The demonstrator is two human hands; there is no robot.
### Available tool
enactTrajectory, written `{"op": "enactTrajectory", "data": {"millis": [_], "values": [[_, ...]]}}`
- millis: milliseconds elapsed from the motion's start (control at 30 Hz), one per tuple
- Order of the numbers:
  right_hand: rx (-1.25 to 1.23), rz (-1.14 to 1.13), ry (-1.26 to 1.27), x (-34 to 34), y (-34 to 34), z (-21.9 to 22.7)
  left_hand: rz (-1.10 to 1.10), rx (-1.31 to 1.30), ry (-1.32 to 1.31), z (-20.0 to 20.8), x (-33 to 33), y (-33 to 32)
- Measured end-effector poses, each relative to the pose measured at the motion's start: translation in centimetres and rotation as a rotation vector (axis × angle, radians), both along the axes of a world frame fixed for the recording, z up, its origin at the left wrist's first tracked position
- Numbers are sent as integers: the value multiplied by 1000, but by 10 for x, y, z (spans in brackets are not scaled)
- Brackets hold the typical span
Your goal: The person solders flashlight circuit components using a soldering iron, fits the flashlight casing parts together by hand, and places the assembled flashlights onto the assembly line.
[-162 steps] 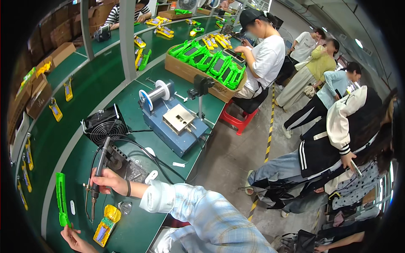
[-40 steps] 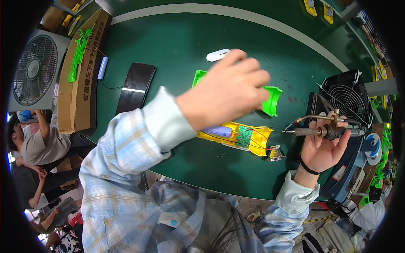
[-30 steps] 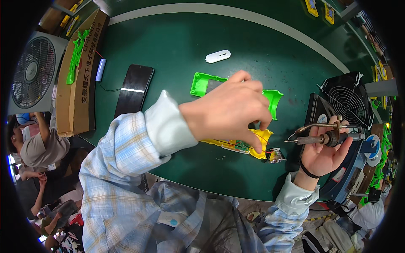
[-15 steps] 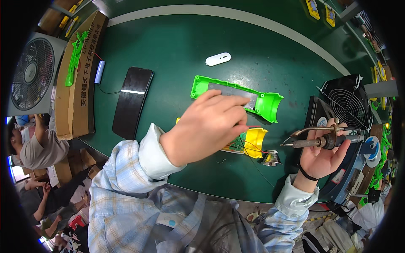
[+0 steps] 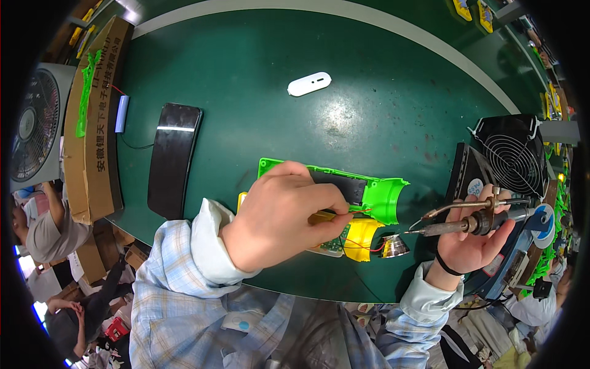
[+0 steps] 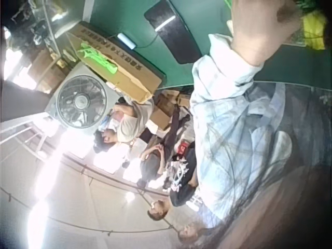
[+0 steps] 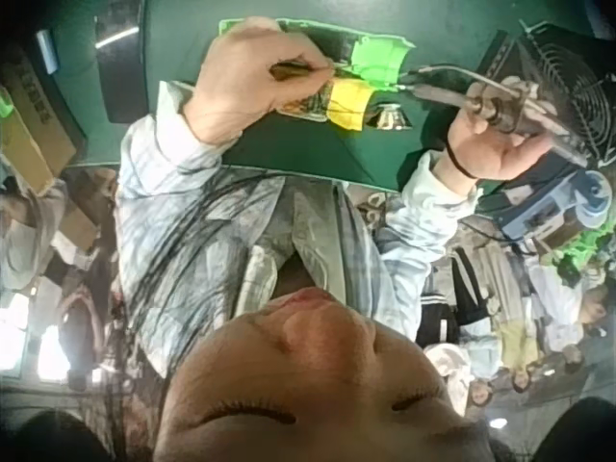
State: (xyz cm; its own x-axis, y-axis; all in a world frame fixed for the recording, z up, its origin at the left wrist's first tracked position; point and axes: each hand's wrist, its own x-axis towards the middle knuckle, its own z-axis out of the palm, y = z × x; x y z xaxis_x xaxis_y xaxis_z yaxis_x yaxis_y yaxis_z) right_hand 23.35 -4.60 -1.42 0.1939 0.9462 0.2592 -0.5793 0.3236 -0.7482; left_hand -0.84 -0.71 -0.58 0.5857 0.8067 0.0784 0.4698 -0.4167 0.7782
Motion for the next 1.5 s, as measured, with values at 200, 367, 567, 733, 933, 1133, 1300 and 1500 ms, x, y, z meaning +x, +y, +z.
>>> {"op": "enactTrajectory", "data": {"millis": [200, 367, 567, 733, 933, 1133, 1300, 1500], "values": [[-68, -445, -263, -9, -4, 3, 72, -66, -92, -4, 1, -1], [-19, -505, -617, -12, -4, 2, 12, -56, 36, 8, 5, -2], [-48, -491, -598, -21, -2, 0, -65, 77, 214, 9, 4, -9], [-71, -488, -576, -25, -2, 0, 15, 6, 271, 19, 3, -11], [-35, -328, -655, -25, -5, -2, 1, 18, 389, 22, 2, -7], [-65, -362, -724, -35, -3, -5, -33, 14, 437, 19, 0, -7], [-65, -365, -765, -37, -2, -4, -55, -23, 531, 24, 3, -5], [-108, -267, -781, -36, -4, -1, -1, -22, 438, 21, 3, -7]]}}
